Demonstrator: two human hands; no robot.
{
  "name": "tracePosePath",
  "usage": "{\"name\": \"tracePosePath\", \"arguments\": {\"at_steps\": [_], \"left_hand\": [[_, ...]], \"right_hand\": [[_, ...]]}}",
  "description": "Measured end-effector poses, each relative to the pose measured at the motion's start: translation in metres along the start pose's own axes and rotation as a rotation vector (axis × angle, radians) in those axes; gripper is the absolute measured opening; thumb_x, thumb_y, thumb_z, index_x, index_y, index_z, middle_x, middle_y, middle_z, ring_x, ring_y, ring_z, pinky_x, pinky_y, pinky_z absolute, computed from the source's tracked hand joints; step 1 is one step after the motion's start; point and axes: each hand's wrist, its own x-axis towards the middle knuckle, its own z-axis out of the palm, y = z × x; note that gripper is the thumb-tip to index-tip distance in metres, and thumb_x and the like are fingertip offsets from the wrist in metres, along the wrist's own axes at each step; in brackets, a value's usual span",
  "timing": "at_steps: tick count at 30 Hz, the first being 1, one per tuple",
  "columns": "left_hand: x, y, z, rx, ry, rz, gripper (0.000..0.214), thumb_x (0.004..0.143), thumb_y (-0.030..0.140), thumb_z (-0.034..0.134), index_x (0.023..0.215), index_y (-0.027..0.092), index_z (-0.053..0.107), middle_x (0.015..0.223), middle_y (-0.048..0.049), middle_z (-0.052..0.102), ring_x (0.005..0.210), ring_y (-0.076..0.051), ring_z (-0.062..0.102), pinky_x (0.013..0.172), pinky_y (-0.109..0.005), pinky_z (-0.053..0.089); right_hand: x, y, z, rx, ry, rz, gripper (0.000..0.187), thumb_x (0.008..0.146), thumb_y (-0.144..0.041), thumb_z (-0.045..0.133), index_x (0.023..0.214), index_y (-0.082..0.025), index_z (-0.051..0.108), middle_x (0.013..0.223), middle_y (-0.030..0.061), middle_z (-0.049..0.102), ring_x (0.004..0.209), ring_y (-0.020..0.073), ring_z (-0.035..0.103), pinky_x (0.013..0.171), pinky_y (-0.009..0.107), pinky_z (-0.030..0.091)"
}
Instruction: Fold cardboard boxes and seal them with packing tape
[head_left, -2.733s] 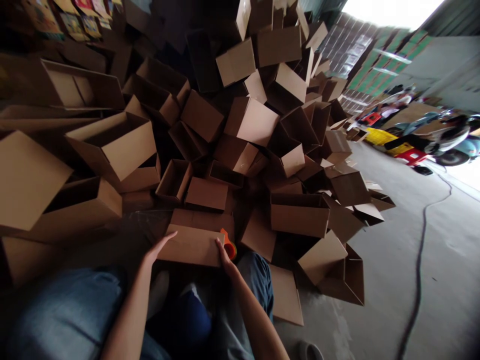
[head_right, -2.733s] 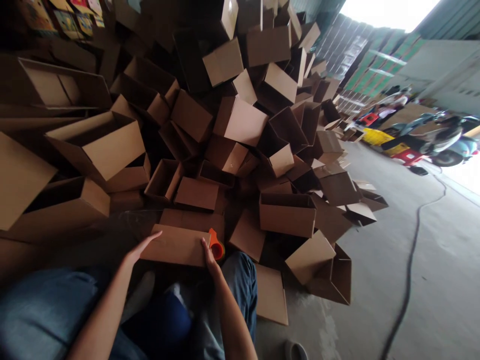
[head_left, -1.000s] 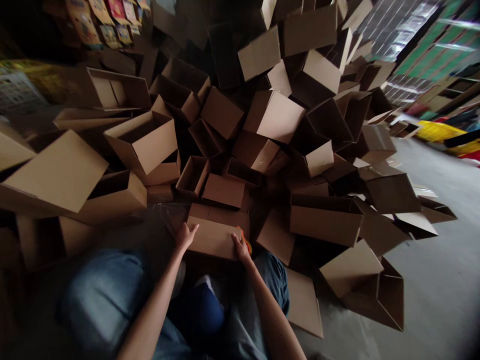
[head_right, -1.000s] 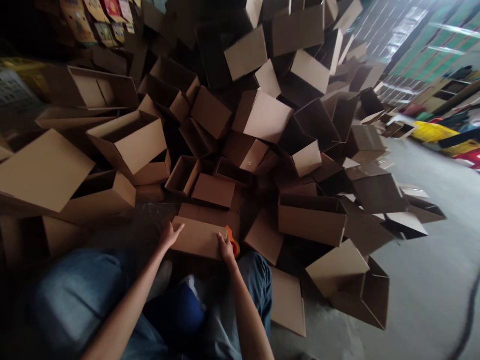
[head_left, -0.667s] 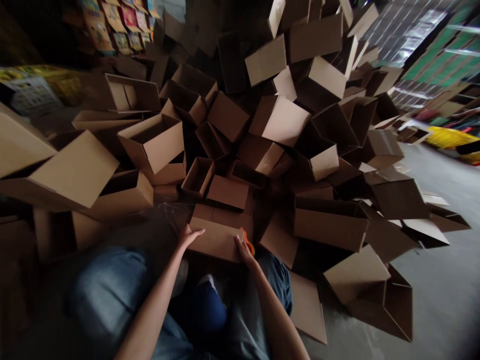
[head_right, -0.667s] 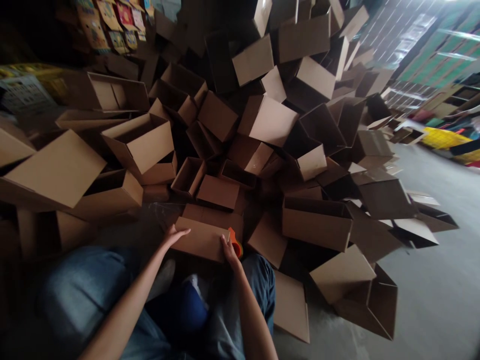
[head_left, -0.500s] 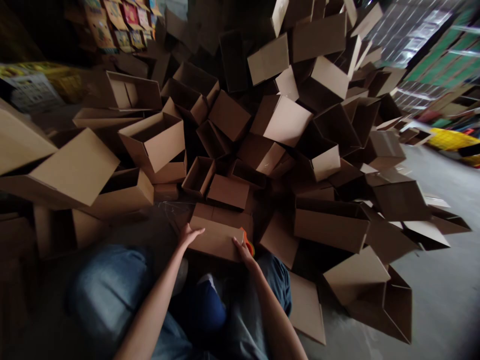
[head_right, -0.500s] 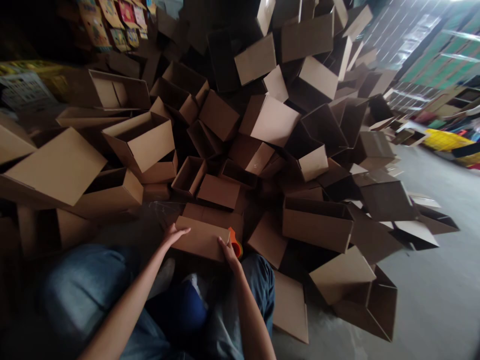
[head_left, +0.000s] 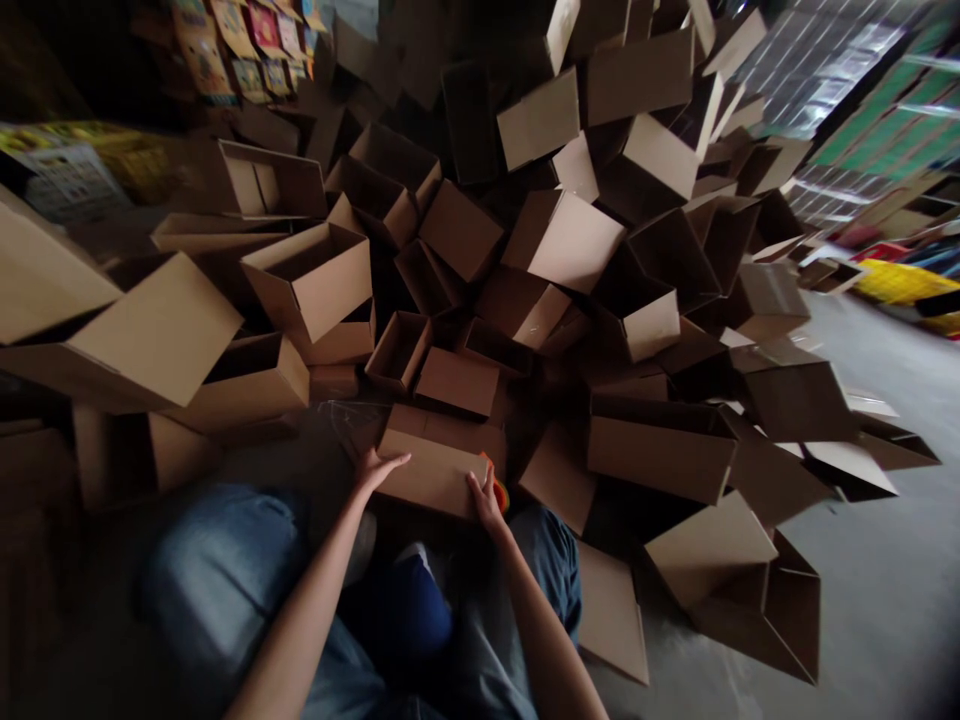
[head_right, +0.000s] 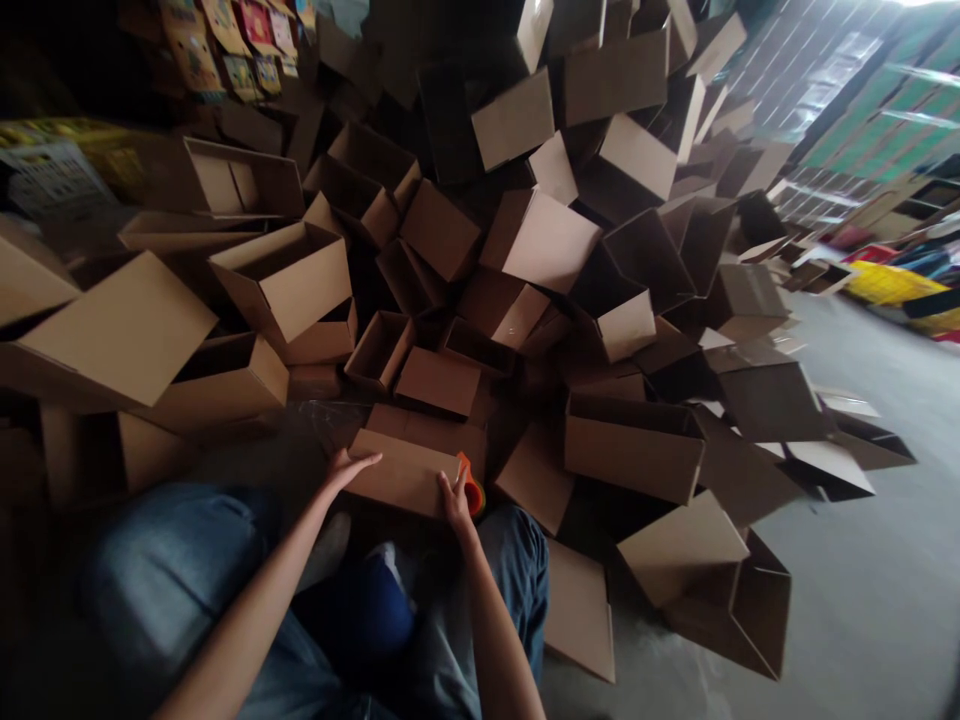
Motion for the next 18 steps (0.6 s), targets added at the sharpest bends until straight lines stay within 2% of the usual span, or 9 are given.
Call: {"name": "tracePosePath", "arguments": {"at_steps": [4, 8, 12, 16, 18], "left_hand": [[-0.003, -0.005, 0.002, -0.083, -0.024, 0.063, 0.046, 0.07, 0.04, 0.083, 0.106, 0.014, 0.07, 0.107, -0.0133, 0.075, 0.104, -0.03, 0.07, 0.091, -0.039, 0.056], [-0.002, -0.01, 0.004, -0.126, -0.046, 0.092, 0.04, 0.071, 0.038, 0.082, 0.101, 0.014, 0.073, 0.104, -0.012, 0.077, 0.104, -0.031, 0.071, 0.092, -0.04, 0.056], [-0.001, -0.011, 0.004, -0.151, -0.057, 0.111, 0.039, 0.072, 0.038, 0.081, 0.1, 0.013, 0.074, 0.102, -0.0128, 0.077, 0.104, -0.031, 0.071, 0.092, -0.039, 0.057], [-0.002, -0.012, 0.004, -0.157, -0.047, 0.104, 0.041, 0.071, 0.039, 0.081, 0.1, 0.012, 0.074, 0.102, -0.0135, 0.077, 0.104, -0.032, 0.071, 0.091, -0.04, 0.057], [-0.001, -0.012, 0.004, -0.154, -0.037, 0.094, 0.043, 0.07, 0.039, 0.082, 0.101, 0.011, 0.074, 0.103, -0.0141, 0.077, 0.105, -0.033, 0.07, 0.092, -0.041, 0.056]], "right_hand": [[-0.006, 0.009, 0.008, -0.063, 0.104, -0.023, 0.107, 0.072, -0.065, 0.067, 0.157, -0.018, 0.022, 0.152, 0.0101, 0.044, 0.145, 0.026, 0.035, 0.118, 0.036, 0.026], [-0.006, 0.013, 0.012, -0.083, 0.141, -0.044, 0.1, 0.078, -0.061, 0.062, 0.158, -0.02, 0.019, 0.158, 0.0073, 0.033, 0.147, 0.0247, 0.03, 0.119, 0.037, 0.023], [-0.004, 0.012, 0.012, -0.07, 0.146, -0.029, 0.1, 0.077, -0.061, 0.063, 0.158, -0.02, 0.02, 0.156, 0.0081, 0.038, 0.146, 0.0255, 0.032, 0.118, 0.039, 0.025], [-0.002, 0.013, 0.012, -0.016, 0.112, -0.06, 0.106, 0.076, -0.062, 0.062, 0.159, -0.016, 0.014, 0.162, 0.0065, 0.022, 0.151, 0.0189, 0.018, 0.121, 0.032, 0.015], [0.001, 0.014, 0.01, 0.019, 0.086, -0.047, 0.109, 0.074, -0.061, 0.063, 0.159, -0.015, 0.013, 0.164, 0.0057, 0.017, 0.152, 0.0181, 0.015, 0.121, 0.031, 0.016]]}}
